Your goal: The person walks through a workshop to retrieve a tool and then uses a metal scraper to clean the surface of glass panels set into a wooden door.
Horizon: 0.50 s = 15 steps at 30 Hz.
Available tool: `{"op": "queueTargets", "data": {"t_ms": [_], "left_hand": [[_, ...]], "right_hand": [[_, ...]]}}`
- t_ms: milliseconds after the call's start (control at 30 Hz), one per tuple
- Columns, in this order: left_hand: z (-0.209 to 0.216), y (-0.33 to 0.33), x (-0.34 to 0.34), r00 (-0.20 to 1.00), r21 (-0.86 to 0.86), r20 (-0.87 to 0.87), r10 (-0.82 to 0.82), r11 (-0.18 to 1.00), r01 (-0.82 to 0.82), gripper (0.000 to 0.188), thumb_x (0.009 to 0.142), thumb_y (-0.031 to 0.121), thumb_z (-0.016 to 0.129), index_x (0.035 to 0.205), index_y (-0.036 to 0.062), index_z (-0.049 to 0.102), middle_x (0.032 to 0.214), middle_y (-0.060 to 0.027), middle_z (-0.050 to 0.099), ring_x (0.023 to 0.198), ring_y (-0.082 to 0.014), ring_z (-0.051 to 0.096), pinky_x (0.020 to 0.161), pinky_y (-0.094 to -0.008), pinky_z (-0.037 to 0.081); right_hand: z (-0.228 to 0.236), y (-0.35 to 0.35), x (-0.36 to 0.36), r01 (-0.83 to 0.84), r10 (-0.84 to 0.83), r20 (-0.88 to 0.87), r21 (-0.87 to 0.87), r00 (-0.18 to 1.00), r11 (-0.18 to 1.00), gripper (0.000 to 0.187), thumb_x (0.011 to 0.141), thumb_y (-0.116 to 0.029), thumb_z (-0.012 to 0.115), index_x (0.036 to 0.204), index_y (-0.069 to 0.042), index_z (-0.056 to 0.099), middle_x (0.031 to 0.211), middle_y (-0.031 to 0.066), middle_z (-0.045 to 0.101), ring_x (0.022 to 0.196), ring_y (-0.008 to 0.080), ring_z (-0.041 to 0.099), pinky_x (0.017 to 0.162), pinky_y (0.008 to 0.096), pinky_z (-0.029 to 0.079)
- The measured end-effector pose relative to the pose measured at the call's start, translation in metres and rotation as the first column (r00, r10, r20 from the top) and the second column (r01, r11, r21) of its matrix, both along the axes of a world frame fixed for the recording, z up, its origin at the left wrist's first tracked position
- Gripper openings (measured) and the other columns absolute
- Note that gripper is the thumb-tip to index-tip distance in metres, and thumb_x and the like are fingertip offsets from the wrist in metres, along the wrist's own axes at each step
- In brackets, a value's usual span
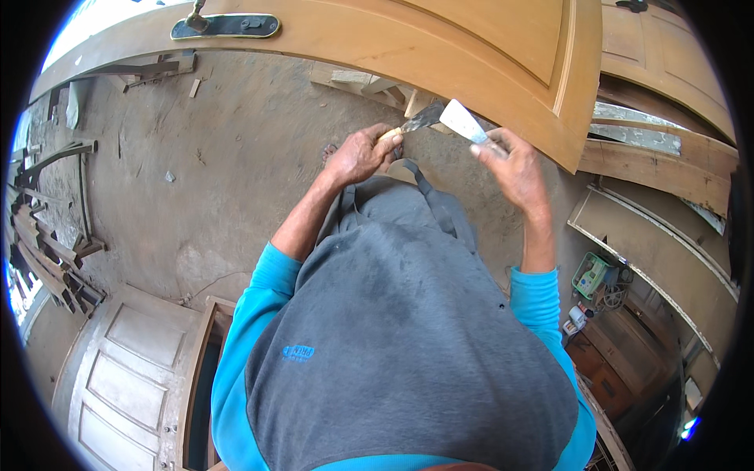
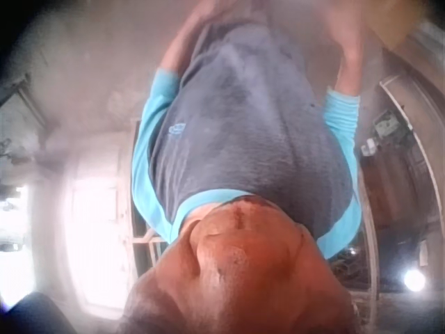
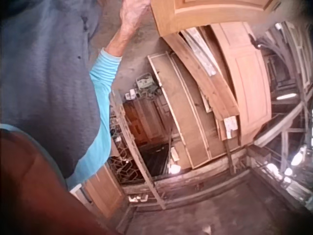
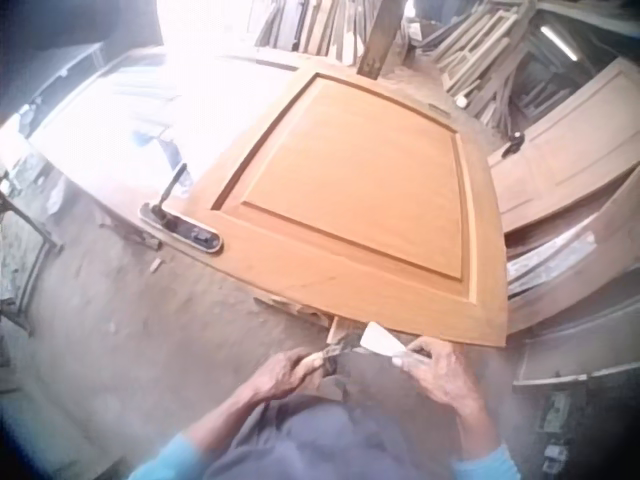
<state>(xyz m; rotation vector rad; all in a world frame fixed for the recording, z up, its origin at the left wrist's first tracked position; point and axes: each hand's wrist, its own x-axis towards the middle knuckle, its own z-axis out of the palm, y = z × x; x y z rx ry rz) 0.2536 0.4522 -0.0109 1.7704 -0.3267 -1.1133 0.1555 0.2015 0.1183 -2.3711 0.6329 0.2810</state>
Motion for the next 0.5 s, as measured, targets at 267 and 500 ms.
{"op": "queueTargets", "data": {"t_ms": [267, 500], "left_hand": [[-0.003, -0.013, -0.036, 0.993, 0.051, 0.104, 0.059, 0.997, -0.065, 0.043, 0.108, 0.042, 0.052, 0.109, 0.0007, 0.063, 0.087, -0.0167, 0.07, 0.084, -0.0295, 0.069, 0.077, -0.0433, 0.052], [-0.013, -0.016, -0.041, 0.988, 0.042, 0.138, 0.062, 0.997, -0.068, 0.044, 0.108, 0.041, 0.051, 0.11, -0.0021, 0.059, 0.092, -0.0301, 0.068, 0.091, -0.0452, 0.068, 0.079, -0.0501, 0.051]], "right_hand": [[-0.024, 0.05, -0.029, -0.098, 0.096, -0.05, -0.024, 0.994, 0.995, 0.044, 0.099, -0.021, 0.06, 0.14, -0.007, 0.06, 0.107, 0.0283, 0.071, 0.099, 0.0476, 0.068, 0.085, 0.0508, 0.054], [-0.035, 0.062, -0.029, -0.1, 0.095, -0.055, -0.083, 0.994, 0.992, 0.038, 0.1, -0.016, 0.058, 0.135, -0.005, 0.065, 0.108, 0.0268, 0.071, 0.094, 0.0465, 0.069, 0.081, 0.0504, 0.055]]}}
